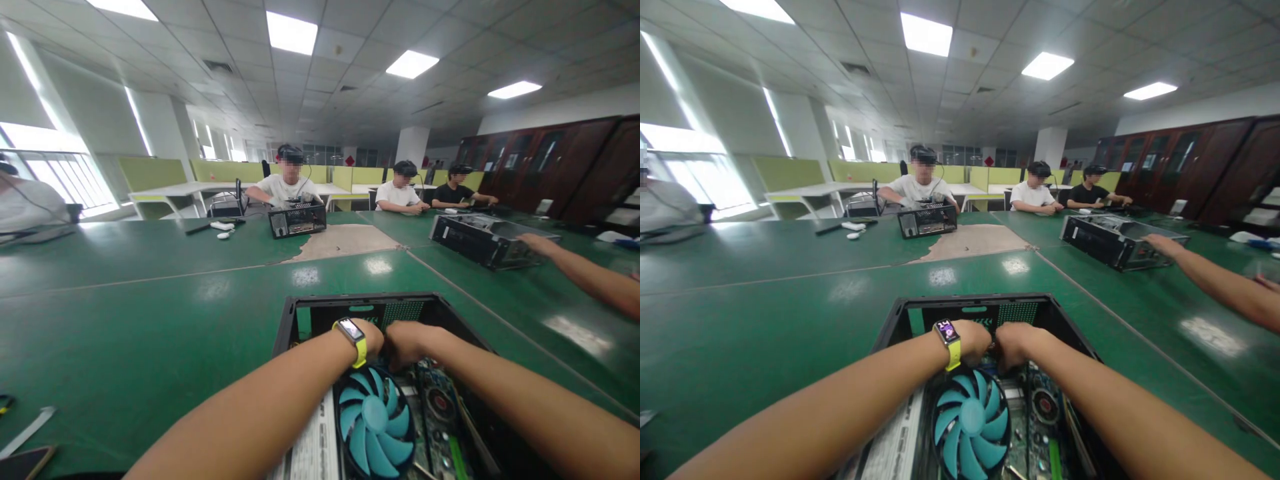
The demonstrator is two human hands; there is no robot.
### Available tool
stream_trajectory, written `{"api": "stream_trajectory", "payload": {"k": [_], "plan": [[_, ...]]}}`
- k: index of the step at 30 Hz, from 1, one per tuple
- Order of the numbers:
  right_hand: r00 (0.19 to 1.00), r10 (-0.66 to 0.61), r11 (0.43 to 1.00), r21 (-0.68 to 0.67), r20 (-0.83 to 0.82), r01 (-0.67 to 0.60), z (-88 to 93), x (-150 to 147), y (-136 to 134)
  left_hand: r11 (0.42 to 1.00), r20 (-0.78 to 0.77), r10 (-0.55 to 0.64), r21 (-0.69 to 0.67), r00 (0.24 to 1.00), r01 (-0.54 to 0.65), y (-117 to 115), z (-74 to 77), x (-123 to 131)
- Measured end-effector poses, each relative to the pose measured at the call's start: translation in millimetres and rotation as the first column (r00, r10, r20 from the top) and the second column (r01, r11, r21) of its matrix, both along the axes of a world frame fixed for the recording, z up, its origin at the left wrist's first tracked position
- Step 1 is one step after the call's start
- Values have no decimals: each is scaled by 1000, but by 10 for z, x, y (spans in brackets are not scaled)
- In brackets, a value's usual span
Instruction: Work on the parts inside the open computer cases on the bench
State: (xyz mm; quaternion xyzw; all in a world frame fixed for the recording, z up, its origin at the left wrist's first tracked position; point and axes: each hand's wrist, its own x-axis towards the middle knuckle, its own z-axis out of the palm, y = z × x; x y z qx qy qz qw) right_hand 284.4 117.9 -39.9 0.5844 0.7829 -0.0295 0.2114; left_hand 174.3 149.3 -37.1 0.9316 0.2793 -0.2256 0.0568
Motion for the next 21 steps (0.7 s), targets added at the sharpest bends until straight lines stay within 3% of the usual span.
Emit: {"api": "stream_trajectory", "payload": {"k": [6,14,16,18,21], "plan": [[989,146,989,25,17,-147,-82,8,-11,1000,-95,31,-2,995,-31,70,-147,47],[995,94,995,23,16,-95,-91,3,18,997,-67,60,42,996,-58,82,-221,46],[998,57,998,20,1,-57,68,28,-18,998,-55,54,46,997,-52,85,-236,49],[999,26,1000,17,-32,-26,341,80,-164,998,-32,45,45,998,-43,91,-248,48],[958,1,996,88,-287,26,700,136,-685,998,22,37,41,999,-37,104,-253,37]]}}
